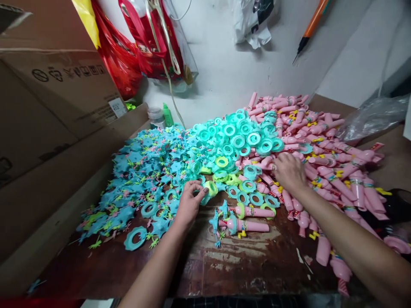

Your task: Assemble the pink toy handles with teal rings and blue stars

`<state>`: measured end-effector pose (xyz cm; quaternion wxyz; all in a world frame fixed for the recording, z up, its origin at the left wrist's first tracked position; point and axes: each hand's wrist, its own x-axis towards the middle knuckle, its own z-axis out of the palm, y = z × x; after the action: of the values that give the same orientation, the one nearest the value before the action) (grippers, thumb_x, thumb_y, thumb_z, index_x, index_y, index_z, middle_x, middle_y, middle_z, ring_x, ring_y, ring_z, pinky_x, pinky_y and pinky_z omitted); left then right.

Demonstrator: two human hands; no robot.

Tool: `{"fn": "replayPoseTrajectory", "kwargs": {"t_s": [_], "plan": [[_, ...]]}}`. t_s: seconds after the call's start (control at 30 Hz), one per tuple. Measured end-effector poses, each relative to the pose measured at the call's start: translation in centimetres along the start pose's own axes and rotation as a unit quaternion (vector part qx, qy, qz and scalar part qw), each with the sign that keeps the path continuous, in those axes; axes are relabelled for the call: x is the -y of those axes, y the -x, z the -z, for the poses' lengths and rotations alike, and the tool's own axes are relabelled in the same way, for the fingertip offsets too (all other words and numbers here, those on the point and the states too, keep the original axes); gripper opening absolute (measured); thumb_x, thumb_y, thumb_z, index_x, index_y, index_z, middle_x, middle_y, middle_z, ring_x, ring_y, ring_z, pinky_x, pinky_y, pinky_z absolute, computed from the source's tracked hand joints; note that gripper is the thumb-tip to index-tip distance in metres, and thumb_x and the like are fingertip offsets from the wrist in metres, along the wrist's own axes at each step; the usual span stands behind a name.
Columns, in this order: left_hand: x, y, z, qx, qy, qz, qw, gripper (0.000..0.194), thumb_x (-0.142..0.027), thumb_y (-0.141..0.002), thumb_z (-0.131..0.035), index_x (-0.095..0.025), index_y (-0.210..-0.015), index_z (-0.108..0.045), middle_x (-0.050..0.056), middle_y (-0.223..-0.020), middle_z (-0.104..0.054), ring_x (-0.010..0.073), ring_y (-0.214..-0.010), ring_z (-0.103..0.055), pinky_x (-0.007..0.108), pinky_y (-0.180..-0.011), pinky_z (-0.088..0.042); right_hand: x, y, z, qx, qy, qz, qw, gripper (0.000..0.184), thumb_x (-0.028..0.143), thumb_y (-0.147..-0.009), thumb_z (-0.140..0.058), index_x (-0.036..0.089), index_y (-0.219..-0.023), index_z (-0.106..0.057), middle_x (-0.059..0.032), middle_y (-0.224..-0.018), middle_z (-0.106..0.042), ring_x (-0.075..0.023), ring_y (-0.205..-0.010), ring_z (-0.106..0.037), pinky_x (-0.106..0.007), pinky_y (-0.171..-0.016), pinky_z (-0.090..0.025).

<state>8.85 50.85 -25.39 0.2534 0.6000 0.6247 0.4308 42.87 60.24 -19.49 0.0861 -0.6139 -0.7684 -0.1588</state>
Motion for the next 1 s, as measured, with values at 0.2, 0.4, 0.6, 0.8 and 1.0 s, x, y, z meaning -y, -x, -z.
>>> {"fn": "replayPoseTrajectory", "kwargs": {"t_s": [0.2,0.4,0.6,0.8,1.0], "plan": [[0.4,0.5,0.2,0.012,-0.126,-0.12,0.985,0.02,-0.034,-0.089,-0.054,-0.02,-0.074,-0.056,0.004,-0.138,-0.052,0.0275,-0.141,-0.03,0.05,-0.115,-0.027,-0.5,-1.1,4.1,-0.076,-0.024,-0.101,0.992,0.041,0.046,-0.085,-0.058,0.017,-0.112,-0.067,-0.0095,-0.109,-0.052,-0.018,-0.107,-0.044,-0.027,-0.088,-0.034],[-0.1,-0.6,0.0,0.098,-0.238,-0.176,0.95,0.014,-0.022,-0.082,-0.056,-0.023,-0.096,-0.059,0.006,-0.102,-0.066,0.0244,-0.102,-0.061,0.051,-0.107,-0.034,4.5,2.3,7.3,-0.046,-0.426,-0.178,0.886,0.05,0.053,-0.07,-0.074,0.017,-0.103,-0.061,-0.0002,-0.095,-0.06,-0.0047,-0.08,-0.055,-0.016,-0.073,-0.043],[-1.4,-1.9,1.4,0.034,-0.047,-0.137,0.989,0.048,-0.025,-0.078,-0.066,-0.026,-0.122,-0.05,0.005,-0.122,-0.06,0.021,-0.116,-0.056,0.041,-0.108,-0.04,10.0,6.4,5.9,0.097,-0.744,-0.197,0.631,0.066,0.048,-0.067,-0.077,0.016,-0.118,-0.052,-0.0066,-0.113,-0.058,-0.0149,-0.092,-0.064,-0.028,-0.077,-0.058],[-2.6,-2.9,2.4,-0.044,0.232,-0.079,0.968,0.058,-0.027,-0.073,-0.076,-0.025,-0.124,-0.049,0.005,-0.121,-0.058,0.018,-0.117,-0.057,0.033,-0.106,-0.044,13.7,6.4,5.2,-0.013,-0.797,-0.221,0.562,0.054,0.032,-0.064,-0.08,0.015,-0.107,-0.052,-0.0026,-0.108,-0.057,-0.0102,-0.097,-0.059,-0.022,-0.081,-0.057],[-4.1,-2.5,1.6,-0.028,0.475,0.036,0.879,0.055,-0.025,-0.07,-0.076,-0.029,-0.12,-0.052,0.003,-0.117,-0.059,0.0122,-0.099,-0.06,0.02,-0.078,-0.05,15.9,5.7,4.8,-0.027,-0.808,-0.216,0.548,0.056,0.031,-0.061,-0.082,0.013,-0.106,-0.054,-0.0031,-0.105,-0.057,-0.009,-0.094,-0.059,-0.018,-0.077,-0.055]]}}
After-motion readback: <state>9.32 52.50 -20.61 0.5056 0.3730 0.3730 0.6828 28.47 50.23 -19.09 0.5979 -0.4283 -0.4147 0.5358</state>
